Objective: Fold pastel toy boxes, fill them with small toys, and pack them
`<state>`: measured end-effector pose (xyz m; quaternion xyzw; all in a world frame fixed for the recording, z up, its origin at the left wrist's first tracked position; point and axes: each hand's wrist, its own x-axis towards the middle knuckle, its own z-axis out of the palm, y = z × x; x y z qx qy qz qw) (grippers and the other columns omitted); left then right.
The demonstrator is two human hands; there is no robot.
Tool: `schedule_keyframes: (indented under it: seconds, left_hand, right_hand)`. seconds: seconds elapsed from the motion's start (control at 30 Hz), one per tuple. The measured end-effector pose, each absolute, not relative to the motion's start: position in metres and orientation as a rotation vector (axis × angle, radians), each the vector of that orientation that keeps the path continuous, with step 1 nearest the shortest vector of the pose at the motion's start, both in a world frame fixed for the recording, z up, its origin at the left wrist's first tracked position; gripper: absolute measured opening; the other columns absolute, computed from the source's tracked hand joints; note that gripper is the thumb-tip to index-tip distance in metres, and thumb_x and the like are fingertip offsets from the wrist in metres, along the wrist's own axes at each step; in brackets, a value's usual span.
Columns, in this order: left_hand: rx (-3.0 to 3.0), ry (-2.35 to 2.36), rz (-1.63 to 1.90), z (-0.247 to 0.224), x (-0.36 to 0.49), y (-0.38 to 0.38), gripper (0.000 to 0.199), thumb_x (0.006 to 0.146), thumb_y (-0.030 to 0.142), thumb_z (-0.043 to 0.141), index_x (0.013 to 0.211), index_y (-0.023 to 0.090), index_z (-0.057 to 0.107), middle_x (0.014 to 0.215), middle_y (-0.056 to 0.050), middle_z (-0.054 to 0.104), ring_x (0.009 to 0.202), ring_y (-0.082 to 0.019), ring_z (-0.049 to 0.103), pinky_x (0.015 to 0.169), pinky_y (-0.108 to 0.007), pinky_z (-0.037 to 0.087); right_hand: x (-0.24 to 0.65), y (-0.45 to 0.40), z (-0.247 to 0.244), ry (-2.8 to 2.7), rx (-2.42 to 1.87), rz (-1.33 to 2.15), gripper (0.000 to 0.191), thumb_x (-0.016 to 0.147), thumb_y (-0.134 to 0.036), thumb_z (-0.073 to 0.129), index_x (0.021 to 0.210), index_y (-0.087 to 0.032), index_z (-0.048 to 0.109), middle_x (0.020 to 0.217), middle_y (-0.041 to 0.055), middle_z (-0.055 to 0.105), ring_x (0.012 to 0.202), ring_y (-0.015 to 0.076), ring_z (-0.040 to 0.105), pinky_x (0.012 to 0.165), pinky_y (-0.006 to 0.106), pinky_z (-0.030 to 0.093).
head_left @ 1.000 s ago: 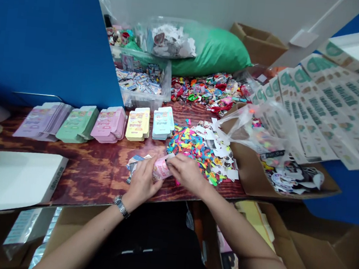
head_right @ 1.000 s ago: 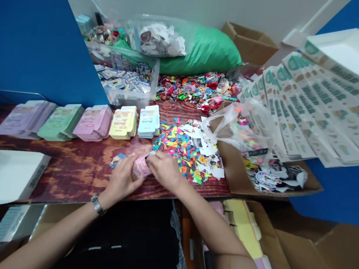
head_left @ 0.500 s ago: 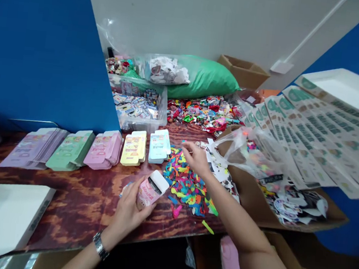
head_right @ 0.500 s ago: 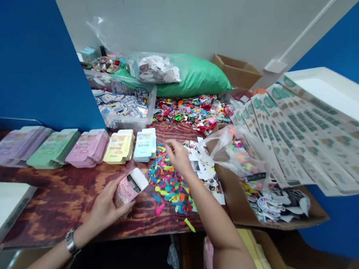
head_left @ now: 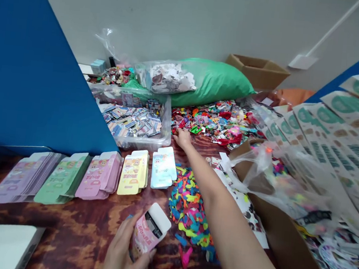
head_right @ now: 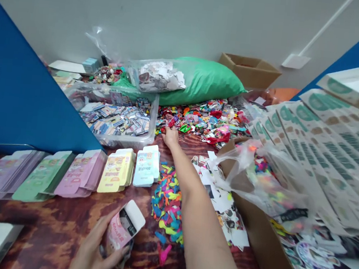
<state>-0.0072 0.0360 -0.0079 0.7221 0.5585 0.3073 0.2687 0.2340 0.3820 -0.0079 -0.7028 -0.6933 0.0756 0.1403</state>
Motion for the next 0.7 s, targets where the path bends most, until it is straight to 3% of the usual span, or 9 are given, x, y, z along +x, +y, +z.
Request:
schedule_keyframes:
  seconds: [0.17,0.4,0.57,0.7]
  left_hand:
    - [1.927,1.525,0.828,-0.008,-0.005,0.045,0.071,0.076,0.033,0.069,0.139,0.023,0.04,0.132,-0.013,0.058,0.117,-0.029,0.061,0.092,-0.042,0.056]
    - [1.949,1.52,0.767,-0.011,-0.002,0.05,0.069,0.079,0.035,0.067,0.14,0.024,0.038,0.132,-0.013,0.058,0.118,-0.028,0.06,0.094,-0.043,0.055]
    - [1.975,1.502,0.747,-0.014,-0.003,0.051,0.071,0.078,0.037,0.068,0.141,0.023,0.038,0.133,-0.013,0.057,0.118,-0.029,0.06,0.095,-0.043,0.054]
    - [1.952,1.525,0.741,-0.013,-0.002,0.052,0.071,0.077,0.037,0.069,0.141,0.023,0.039,0.134,-0.012,0.056,0.119,-0.029,0.06,0.096,-0.043,0.054]
  right_hand:
    - [0.237,0.4,-0.018,-2.092,-2.057,0.172,0.033,0.091,-0.034,0.054,0.116,-0.015,0.062,0.115,0.017,0.059,0.104,0.0255,0.056,0.089,0.033,0.044]
    - [0.264,0.398,-0.017,-2.229,-2.025,0.225,0.033,0.092,-0.043,0.056,0.104,-0.013,0.066,0.108,0.0121,0.063,0.096,0.0199,0.06,0.086,0.031,0.049]
    - [0.276,0.405,-0.014,-2.289,-1.955,0.292,0.033,0.093,-0.037,0.057,0.118,-0.015,0.058,0.118,0.0083,0.06,0.102,0.0191,0.061,0.088,0.04,0.053]
    - [0.279,0.405,-0.007,-2.284,-1.881,0.273,0.031,0.094,-0.035,0.055,0.116,-0.014,0.059,0.116,0.0095,0.061,0.103,0.02,0.061,0.089,0.04,0.051]
